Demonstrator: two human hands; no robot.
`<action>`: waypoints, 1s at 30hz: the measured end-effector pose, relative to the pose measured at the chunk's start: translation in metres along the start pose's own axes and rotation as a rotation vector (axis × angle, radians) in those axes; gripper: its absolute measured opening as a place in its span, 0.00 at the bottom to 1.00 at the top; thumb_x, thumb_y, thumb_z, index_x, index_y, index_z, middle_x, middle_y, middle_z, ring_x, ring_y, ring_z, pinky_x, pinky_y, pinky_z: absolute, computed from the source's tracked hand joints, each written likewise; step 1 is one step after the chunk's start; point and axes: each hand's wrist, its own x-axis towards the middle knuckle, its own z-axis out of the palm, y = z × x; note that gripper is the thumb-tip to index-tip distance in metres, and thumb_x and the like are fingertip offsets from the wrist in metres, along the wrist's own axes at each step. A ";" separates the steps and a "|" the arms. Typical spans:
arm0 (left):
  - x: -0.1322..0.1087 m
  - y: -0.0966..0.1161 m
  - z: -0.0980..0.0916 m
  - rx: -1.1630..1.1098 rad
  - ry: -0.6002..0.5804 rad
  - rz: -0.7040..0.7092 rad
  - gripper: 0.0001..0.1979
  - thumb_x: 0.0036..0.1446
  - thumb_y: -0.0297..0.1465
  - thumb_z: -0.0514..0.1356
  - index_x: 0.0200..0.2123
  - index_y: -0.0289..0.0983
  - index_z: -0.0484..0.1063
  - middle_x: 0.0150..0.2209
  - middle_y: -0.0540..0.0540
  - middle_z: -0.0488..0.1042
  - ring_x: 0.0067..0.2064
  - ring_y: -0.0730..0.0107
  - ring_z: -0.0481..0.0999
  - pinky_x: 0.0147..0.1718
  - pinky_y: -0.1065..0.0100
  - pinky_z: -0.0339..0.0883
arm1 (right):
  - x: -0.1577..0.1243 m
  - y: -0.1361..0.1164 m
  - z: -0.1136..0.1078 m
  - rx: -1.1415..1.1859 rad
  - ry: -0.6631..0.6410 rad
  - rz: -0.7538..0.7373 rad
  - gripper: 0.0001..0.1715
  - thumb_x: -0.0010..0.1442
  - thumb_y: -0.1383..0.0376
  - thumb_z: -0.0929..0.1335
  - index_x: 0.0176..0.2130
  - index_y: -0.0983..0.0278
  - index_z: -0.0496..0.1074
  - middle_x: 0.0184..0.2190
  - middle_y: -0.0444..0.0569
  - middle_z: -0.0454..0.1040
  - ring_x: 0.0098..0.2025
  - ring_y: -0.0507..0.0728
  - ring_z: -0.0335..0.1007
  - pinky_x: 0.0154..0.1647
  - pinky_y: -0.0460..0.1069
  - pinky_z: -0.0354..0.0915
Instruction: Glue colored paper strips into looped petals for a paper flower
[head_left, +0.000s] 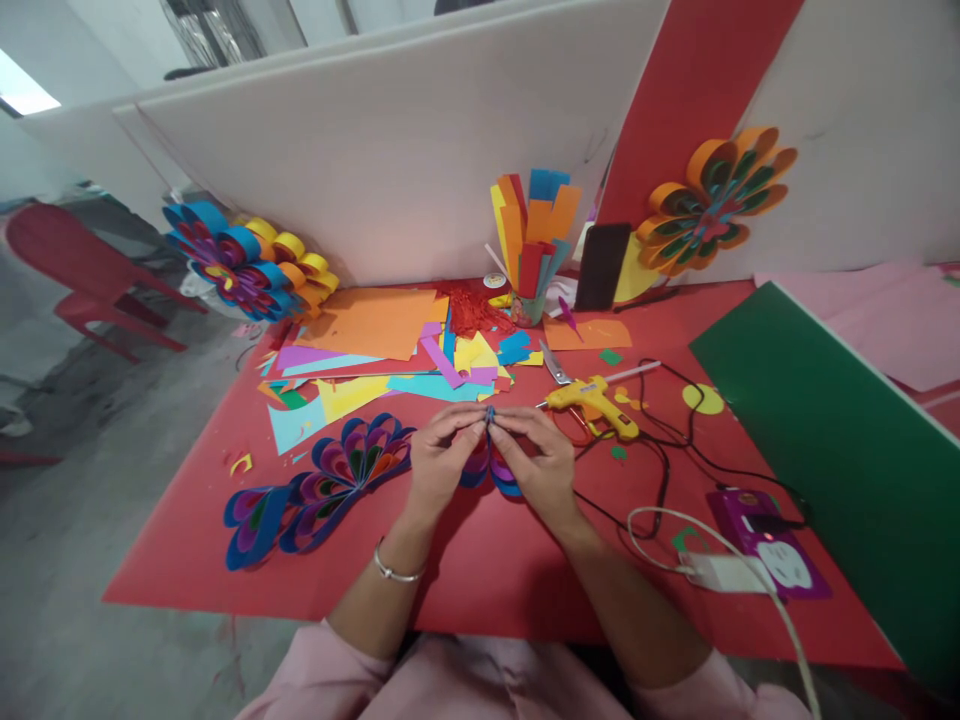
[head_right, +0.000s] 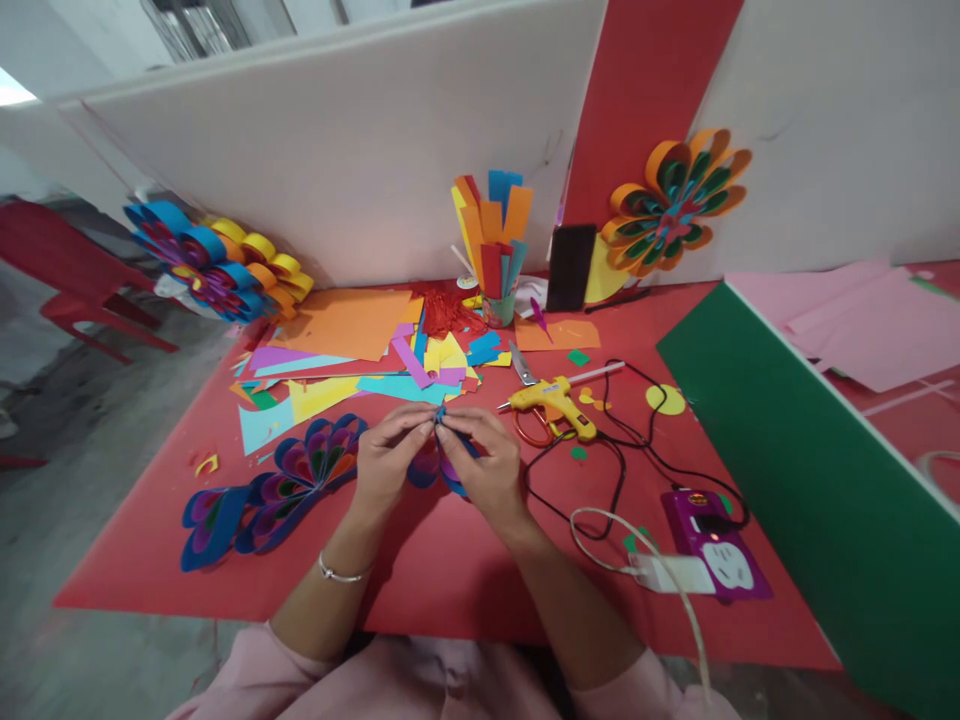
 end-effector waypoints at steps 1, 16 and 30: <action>0.000 0.000 0.000 0.003 0.001 -0.003 0.05 0.59 0.34 0.71 0.38 0.42 0.88 0.43 0.42 0.85 0.47 0.62 0.84 0.54 0.60 0.78 | 0.000 0.000 0.000 0.001 -0.001 0.004 0.08 0.64 0.67 0.75 0.43 0.55 0.84 0.41 0.47 0.84 0.44 0.55 0.82 0.50 0.52 0.79; 0.001 -0.001 0.000 0.003 0.015 0.003 0.05 0.57 0.33 0.71 0.38 0.42 0.88 0.42 0.42 0.85 0.47 0.61 0.84 0.53 0.59 0.78 | 0.001 0.001 0.001 -0.008 0.003 -0.016 0.08 0.64 0.67 0.75 0.43 0.54 0.84 0.40 0.48 0.84 0.43 0.55 0.82 0.47 0.52 0.79; 0.001 -0.002 -0.001 -0.016 -0.011 0.026 0.05 0.58 0.32 0.71 0.38 0.43 0.87 0.43 0.43 0.85 0.47 0.63 0.84 0.53 0.61 0.77 | 0.001 0.001 0.001 -0.005 0.001 -0.016 0.09 0.64 0.68 0.75 0.43 0.55 0.84 0.41 0.47 0.84 0.43 0.54 0.82 0.48 0.51 0.78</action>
